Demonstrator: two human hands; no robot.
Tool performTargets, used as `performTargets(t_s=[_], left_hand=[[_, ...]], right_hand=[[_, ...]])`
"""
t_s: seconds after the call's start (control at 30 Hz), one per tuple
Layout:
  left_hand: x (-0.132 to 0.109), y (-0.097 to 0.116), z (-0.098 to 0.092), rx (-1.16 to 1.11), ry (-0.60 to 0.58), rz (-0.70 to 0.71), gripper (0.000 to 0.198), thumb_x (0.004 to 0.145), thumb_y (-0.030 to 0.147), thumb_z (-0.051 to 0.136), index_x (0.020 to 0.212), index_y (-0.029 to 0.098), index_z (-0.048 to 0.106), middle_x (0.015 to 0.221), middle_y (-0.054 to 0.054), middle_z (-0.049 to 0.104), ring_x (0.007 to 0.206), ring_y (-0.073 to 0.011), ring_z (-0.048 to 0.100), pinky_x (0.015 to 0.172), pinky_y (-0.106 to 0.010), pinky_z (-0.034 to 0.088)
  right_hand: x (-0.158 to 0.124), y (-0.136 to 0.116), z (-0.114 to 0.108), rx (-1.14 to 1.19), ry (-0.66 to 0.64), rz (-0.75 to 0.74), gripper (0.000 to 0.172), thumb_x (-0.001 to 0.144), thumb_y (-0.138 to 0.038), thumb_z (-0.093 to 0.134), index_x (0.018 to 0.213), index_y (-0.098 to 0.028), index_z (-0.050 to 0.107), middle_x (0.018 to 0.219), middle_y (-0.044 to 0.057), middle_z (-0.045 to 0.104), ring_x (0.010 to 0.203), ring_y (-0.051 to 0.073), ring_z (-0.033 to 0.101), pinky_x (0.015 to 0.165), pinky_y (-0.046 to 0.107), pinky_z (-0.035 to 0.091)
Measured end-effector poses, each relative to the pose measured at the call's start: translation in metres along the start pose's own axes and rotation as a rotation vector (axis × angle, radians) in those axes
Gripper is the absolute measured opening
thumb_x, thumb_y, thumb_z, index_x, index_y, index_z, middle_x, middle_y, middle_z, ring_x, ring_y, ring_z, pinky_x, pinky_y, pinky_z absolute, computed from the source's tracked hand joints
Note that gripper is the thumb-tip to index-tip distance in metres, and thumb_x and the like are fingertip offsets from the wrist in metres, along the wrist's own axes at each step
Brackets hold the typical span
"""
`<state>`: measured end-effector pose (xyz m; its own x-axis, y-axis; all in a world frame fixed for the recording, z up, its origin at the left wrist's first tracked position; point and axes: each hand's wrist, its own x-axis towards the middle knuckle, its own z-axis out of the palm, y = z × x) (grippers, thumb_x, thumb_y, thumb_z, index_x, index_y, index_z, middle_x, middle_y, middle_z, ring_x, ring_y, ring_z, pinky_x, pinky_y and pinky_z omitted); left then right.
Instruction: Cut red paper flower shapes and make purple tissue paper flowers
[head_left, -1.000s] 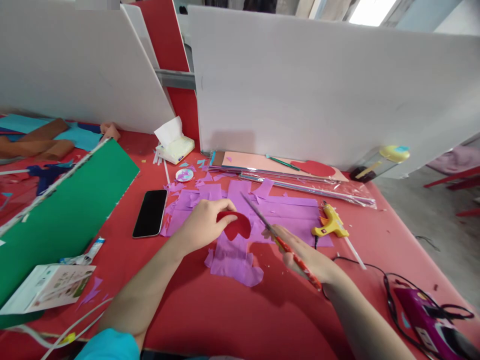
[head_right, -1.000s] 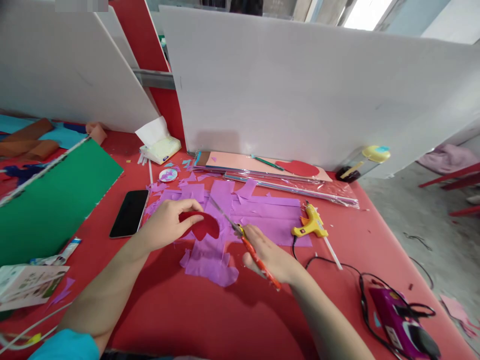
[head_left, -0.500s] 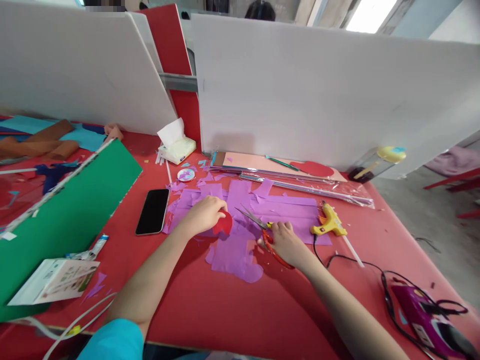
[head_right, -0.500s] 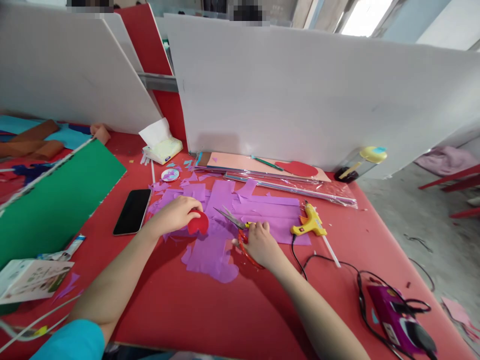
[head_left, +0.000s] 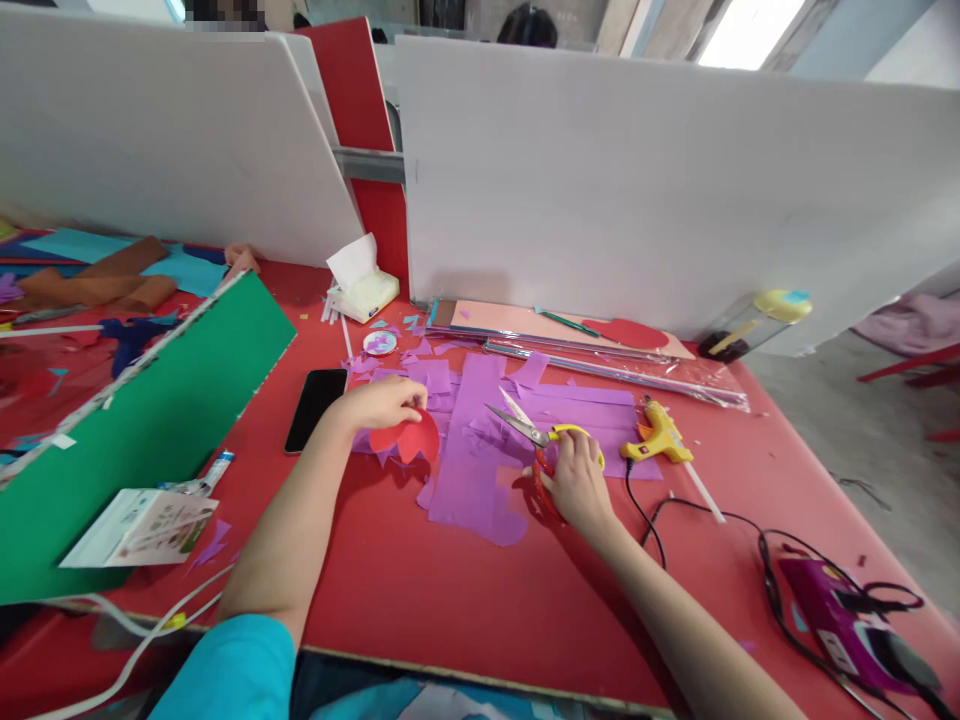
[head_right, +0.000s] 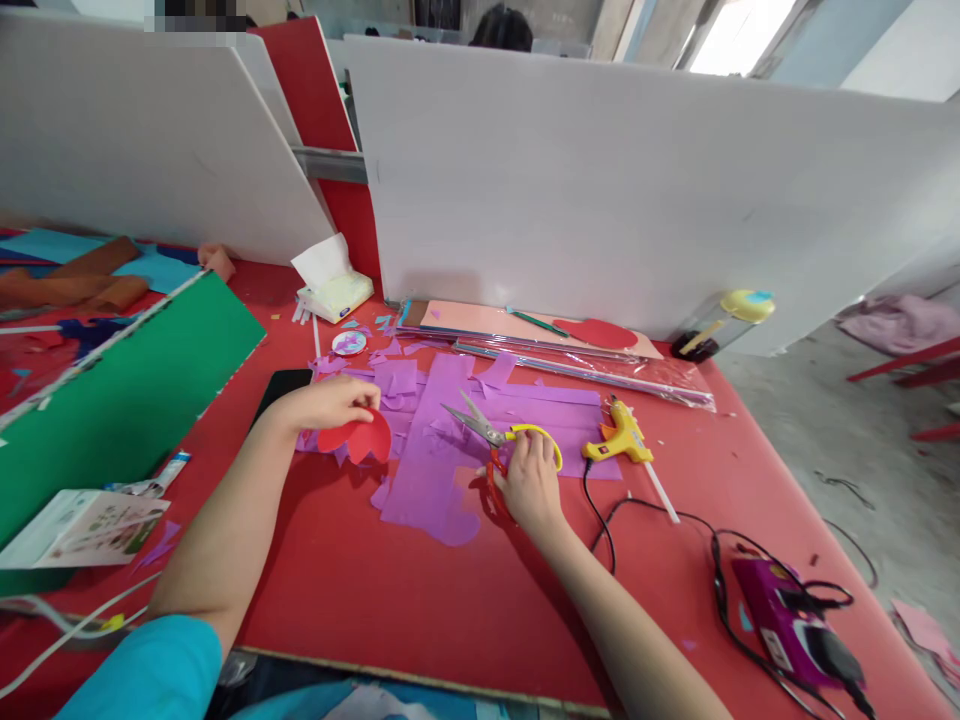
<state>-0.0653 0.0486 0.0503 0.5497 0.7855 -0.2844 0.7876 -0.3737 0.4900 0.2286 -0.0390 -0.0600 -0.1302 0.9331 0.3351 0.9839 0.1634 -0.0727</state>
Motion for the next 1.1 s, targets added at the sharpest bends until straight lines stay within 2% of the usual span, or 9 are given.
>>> performTargets(t_s=[0.1,0.2,0.4,0.47,0.57,0.67,0.77,0.93,1.1], left_hand=[[-0.008,0.003,0.005,-0.024,-0.216,0.064,0.004,0.069,0.018,0.052,0.066,0.018,0.055,0.061,0.003,0.054,0.057,-0.0116,0.048,0.052,-0.02,0.033],[-0.009,0.003,0.017,-0.03,-0.338,0.101,0.005,0.067,0.016,0.054,0.066,0.019,0.058,0.06,0.004,0.055,0.057,-0.0109,0.049,0.052,-0.019,0.034],[-0.004,-0.006,0.036,0.063,-0.343,0.005,0.008,0.056,0.012,0.063,0.053,0.018,0.058,0.057,0.004,0.057,0.055,-0.0118,0.051,0.051,-0.02,0.034],[-0.004,-0.006,0.036,0.09,-0.304,-0.029,0.008,0.055,0.015,0.065,0.052,0.018,0.058,0.059,0.002,0.059,0.058,-0.0137,0.053,0.052,-0.021,0.035],[-0.001,-0.003,0.035,0.121,-0.17,-0.08,0.001,0.061,0.017,0.062,0.06,0.018,0.062,0.069,-0.003,0.064,0.066,-0.0175,0.057,0.058,-0.024,0.039],[0.008,0.004,0.038,0.117,-0.022,-0.093,0.011,0.069,0.015,0.053,0.071,0.017,0.063,0.079,-0.007,0.065,0.078,-0.02,0.059,0.068,-0.028,0.041],[0.023,0.013,0.049,0.062,0.057,-0.089,0.013,0.069,0.015,0.054,0.08,0.017,0.061,0.08,-0.007,0.066,0.08,-0.0212,0.06,0.072,-0.029,0.043],[0.042,0.022,0.073,-0.102,0.231,-0.124,0.031,0.073,0.022,0.055,0.102,0.014,0.051,0.1,-0.014,0.061,0.095,-0.0243,0.056,0.084,-0.035,0.041],[0.047,0.024,0.085,-0.328,0.35,-0.199,0.046,0.078,0.023,0.051,0.12,0.015,0.034,0.119,-0.018,0.05,0.095,-0.0195,0.058,0.08,-0.033,0.046]], right_hand=[[-0.007,0.003,0.006,0.025,0.062,-0.02,0.052,0.078,-0.049,0.05,0.107,-0.006,0.046,0.105,0.02,0.047,0.101,0.033,0.04,0.085,0.045,0.033],[-0.01,0.004,0.009,0.041,0.074,-0.022,0.049,0.079,-0.046,0.049,0.108,-0.006,0.045,0.105,0.02,0.046,0.1,0.033,0.04,0.084,0.046,0.033],[-0.012,0.002,0.009,0.038,0.096,-0.032,0.048,0.077,-0.044,0.051,0.106,-0.006,0.048,0.105,0.02,0.045,0.101,0.033,0.038,0.085,0.046,0.033],[-0.011,0.001,0.009,0.036,0.097,-0.035,0.048,0.077,-0.044,0.051,0.105,-0.006,0.049,0.105,0.019,0.045,0.101,0.033,0.038,0.085,0.045,0.034],[-0.011,0.001,0.009,0.037,0.098,-0.037,0.048,0.077,-0.044,0.051,0.105,-0.005,0.049,0.104,0.019,0.045,0.099,0.033,0.039,0.084,0.044,0.034],[-0.011,0.001,0.012,0.054,0.1,-0.029,0.048,0.077,-0.045,0.052,0.106,-0.007,0.049,0.104,0.019,0.045,0.098,0.033,0.039,0.082,0.044,0.034],[-0.012,0.002,0.018,0.085,0.115,0.02,0.049,0.076,-0.047,0.052,0.106,-0.008,0.049,0.104,0.019,0.045,0.096,0.032,0.04,0.078,0.043,0.034],[-0.014,0.003,0.024,0.08,0.152,0.092,0.046,0.076,-0.046,0.051,0.104,-0.009,0.049,0.103,0.018,0.046,0.096,0.031,0.041,0.079,0.043,0.033],[-0.014,0.003,0.023,0.056,0.139,0.137,0.047,0.076,-0.044,0.051,0.106,-0.007,0.05,0.104,0.019,0.046,0.098,0.032,0.04,0.081,0.044,0.033]])
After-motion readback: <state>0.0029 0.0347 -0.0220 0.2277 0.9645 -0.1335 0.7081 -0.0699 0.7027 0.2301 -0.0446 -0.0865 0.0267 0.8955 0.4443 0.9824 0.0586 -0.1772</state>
